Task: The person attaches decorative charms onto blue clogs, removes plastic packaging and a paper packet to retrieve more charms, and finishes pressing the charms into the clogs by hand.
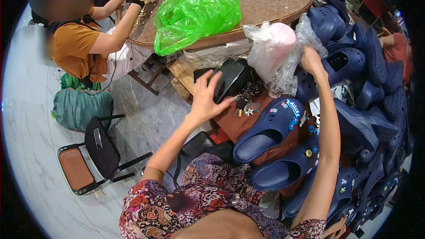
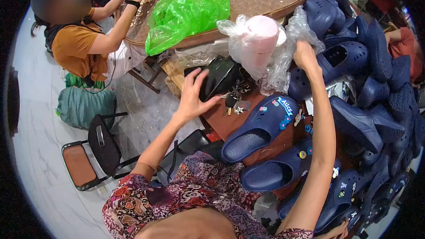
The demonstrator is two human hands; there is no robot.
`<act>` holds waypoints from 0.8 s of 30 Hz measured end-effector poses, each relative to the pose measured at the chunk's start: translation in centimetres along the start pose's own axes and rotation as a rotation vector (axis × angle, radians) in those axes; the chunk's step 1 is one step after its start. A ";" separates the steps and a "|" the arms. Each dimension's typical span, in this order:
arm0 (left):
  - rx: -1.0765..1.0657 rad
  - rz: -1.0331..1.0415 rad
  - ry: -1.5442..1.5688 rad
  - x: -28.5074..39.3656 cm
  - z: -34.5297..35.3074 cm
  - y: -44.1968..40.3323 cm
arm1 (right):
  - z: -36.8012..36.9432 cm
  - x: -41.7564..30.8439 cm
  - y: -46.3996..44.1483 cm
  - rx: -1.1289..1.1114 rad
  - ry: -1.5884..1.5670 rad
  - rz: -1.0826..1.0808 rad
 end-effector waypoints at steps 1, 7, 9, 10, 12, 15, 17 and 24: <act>-0.044 -0.009 -0.084 -0.7 0.0 -0.4 | -1.2 -0.9 1.2 0.007 -0.037 -0.024; -0.191 -0.074 -0.258 -3.1 2.6 -1.3 | -3.9 -4.3 8.3 0.074 -0.165 -0.028; -0.259 -0.132 -0.269 -2.5 2.2 -1.7 | -1.9 -3.5 9.5 -0.008 -0.151 -0.064; -0.264 -0.160 -0.295 -2.5 2.1 -2.0 | -1.3 -3.7 10.2 0.041 -0.051 -0.118; -0.267 -0.182 -0.338 -2.0 2.0 -2.0 | 0.0 -3.9 12.0 0.065 0.041 -0.160; -0.279 -0.226 -0.392 -1.7 1.9 -1.3 | -0.2 -4.3 13.1 0.157 -0.049 -0.181; -0.237 -0.224 -0.398 -1.7 2.0 -0.5 | -1.4 -4.9 14.5 0.202 -0.145 -0.139; -0.194 -0.325 -0.461 -2.1 1.9 0.8 | -1.8 -5.3 17.0 0.169 -0.001 -0.058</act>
Point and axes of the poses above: each hand's wrist, its own y-axis away from the middle knuckle, its own z-axis out of the palm, x = y × z, the point moved 2 cm from there along -y, towards the middle knuckle
